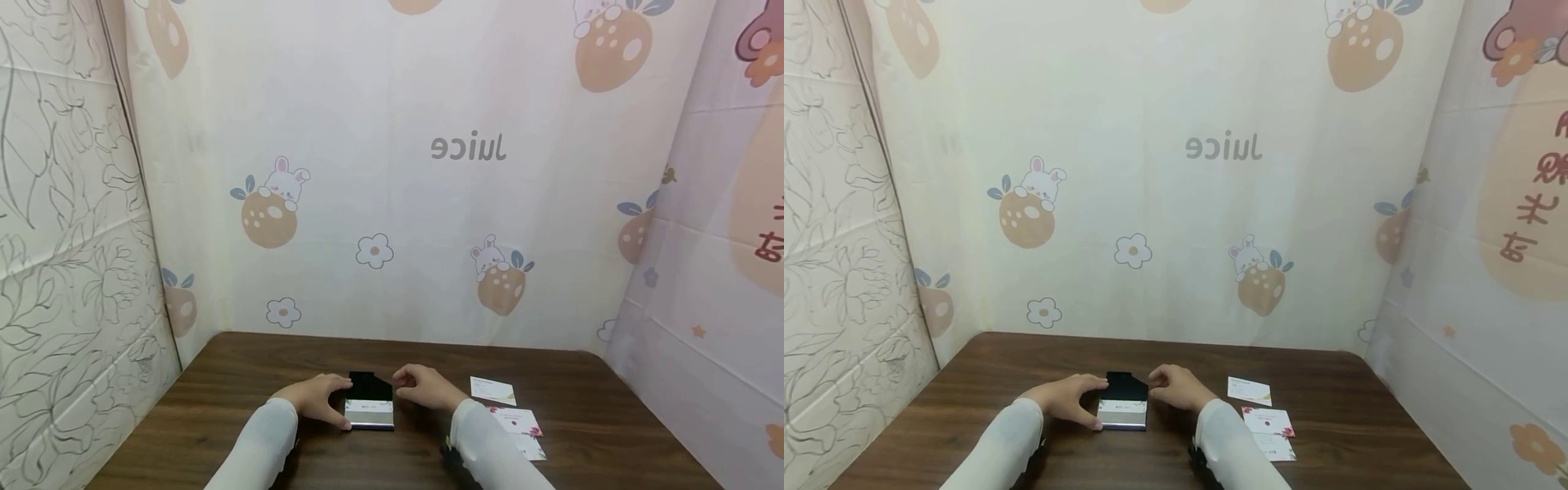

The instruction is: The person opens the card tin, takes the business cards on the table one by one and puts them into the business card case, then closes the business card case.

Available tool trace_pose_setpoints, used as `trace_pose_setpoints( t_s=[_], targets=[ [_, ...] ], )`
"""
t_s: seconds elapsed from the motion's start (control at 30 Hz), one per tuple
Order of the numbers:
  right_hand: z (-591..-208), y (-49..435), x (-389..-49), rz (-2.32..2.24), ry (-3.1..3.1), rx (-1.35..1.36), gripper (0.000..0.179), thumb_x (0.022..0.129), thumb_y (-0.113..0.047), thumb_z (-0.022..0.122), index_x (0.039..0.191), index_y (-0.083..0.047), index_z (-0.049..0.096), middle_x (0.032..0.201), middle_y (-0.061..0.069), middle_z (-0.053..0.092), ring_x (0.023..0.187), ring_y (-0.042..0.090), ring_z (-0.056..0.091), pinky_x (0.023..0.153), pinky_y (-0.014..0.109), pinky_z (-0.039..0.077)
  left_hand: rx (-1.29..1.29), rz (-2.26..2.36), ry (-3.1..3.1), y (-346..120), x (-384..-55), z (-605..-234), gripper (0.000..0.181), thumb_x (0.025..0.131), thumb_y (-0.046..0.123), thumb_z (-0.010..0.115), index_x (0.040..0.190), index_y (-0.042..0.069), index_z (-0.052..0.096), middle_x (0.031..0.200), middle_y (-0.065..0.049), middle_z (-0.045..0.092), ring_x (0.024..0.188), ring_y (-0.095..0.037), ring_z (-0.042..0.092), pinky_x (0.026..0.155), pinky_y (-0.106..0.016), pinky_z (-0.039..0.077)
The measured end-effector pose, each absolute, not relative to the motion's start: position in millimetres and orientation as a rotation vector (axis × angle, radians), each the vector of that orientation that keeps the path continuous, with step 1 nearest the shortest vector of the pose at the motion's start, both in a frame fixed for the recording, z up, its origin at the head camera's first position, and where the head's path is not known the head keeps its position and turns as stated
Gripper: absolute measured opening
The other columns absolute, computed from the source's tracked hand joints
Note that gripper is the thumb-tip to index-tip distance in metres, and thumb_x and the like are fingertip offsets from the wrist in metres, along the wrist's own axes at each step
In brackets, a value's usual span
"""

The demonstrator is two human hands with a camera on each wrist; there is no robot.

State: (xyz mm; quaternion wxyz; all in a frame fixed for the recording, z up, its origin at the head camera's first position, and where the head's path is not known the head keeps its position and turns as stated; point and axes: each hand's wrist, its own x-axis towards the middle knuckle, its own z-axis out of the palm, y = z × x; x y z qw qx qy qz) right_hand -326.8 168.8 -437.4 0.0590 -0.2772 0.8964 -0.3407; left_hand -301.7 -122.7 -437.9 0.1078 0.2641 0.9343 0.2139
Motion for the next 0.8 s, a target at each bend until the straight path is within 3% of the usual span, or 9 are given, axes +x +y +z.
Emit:
trace_pose_setpoints(
  t_s=[0.47,0.8],
  targets=[
    [-425.4,248.4,-332.4,-1.06,2.886,-0.595,0.032,0.095,-0.011,0.068,0.123,0.002,0.064,0.116,0.014,0.066,0.104,0.029,0.063,0.087,0.048,0.052,0.775,0.615,2.744,-122.9,-302.1,-438.1,0.082,0.078,0.044,0.084,0.145,0.009,0.052,0.15,-0.012,0.046,0.14,-0.034,0.037,0.108,-0.056,0.037],
    [-421.6,295.3,-342.6,-0.932,3.003,-0.464,0.031,0.093,-0.012,0.069,0.12,0.004,0.064,0.112,0.013,0.068,0.105,0.034,0.063,0.088,0.051,0.052,0.785,0.616,2.738,-123.5,-304.8,-437.6,0.082,0.078,0.044,0.084,0.145,0.008,0.052,0.15,-0.011,0.046,0.14,-0.033,0.038,0.108,-0.055,0.037]
  ],
)
